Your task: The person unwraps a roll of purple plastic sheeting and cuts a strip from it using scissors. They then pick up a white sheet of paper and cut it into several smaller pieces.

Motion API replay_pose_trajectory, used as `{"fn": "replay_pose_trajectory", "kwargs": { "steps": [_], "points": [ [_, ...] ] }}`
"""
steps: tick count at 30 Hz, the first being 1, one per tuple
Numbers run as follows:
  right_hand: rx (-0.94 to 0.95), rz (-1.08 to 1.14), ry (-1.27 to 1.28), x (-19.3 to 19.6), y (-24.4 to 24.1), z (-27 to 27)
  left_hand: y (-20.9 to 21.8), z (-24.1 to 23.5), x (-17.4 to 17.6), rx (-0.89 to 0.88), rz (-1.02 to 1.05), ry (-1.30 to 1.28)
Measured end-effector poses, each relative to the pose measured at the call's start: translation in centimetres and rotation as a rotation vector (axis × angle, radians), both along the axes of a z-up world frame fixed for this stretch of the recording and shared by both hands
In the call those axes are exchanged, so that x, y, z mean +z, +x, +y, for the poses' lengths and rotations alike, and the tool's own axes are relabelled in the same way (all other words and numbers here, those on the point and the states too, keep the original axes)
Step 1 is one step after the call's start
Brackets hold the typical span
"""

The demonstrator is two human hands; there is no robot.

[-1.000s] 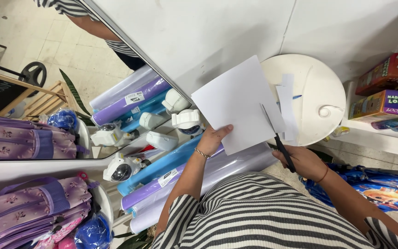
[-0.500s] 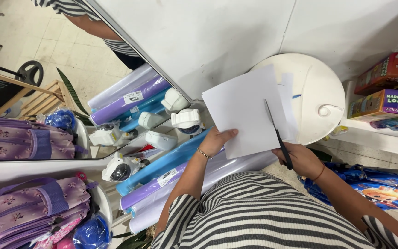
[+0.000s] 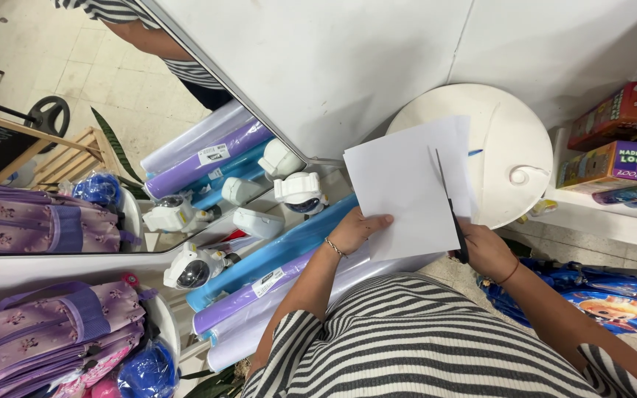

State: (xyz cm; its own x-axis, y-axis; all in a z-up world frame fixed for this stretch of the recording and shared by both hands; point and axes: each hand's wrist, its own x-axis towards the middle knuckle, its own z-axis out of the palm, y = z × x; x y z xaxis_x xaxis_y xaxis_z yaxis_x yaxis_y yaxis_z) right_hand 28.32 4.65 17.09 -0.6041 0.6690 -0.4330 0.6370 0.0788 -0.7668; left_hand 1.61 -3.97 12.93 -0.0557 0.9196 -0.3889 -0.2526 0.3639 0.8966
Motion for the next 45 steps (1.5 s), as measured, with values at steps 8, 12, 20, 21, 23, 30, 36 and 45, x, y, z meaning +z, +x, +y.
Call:
{"fn": "replay_pose_trajectory", "kwargs": {
  "steps": [8, 12, 20, 21, 23, 30, 36, 45],
  "points": [
    [-0.038, -0.007, -0.046, -5.7, 1.4, 1.2, 0.3, 0.4, -2.6, -0.052, -0.058, -0.072],
    [-0.073, 0.058, -0.057, -3.1, 0.9, 1.7, 1.3, 0.7, -3.7, -0.065, -0.117, -0.099],
    [-0.081, 0.058, 0.058, -8.6, 2.3, 3.0, 1.7, 2.6, -7.4, -0.043, -0.227, -0.195],
    [-0.099, 0.052, 0.017, -8.8, 2.2, 3.3, 1.6, 2.8, -8.1, -0.028, -0.241, -0.207],
    [-0.096, 0.066, 0.016, -10.3, 2.2, 4.2, 2.2, 3.3, -9.2, -0.02, -0.255, -0.229],
    [0.212, 0.084, 0.487, -19.4, 4.2, 5.3, 2.4, 6.1, -11.6, -0.02, -0.296, -0.316],
    [0.08, -0.025, 0.415, -29.0, 4.0, 10.1, 0.9, 6.1, -17.6, 0.126, -0.36, -0.389],
    [0.308, -0.136, 0.496, -23.3, 1.5, 10.8, 0.1, 5.1, -18.9, 0.23, -0.252, -0.342]
  ]
}}
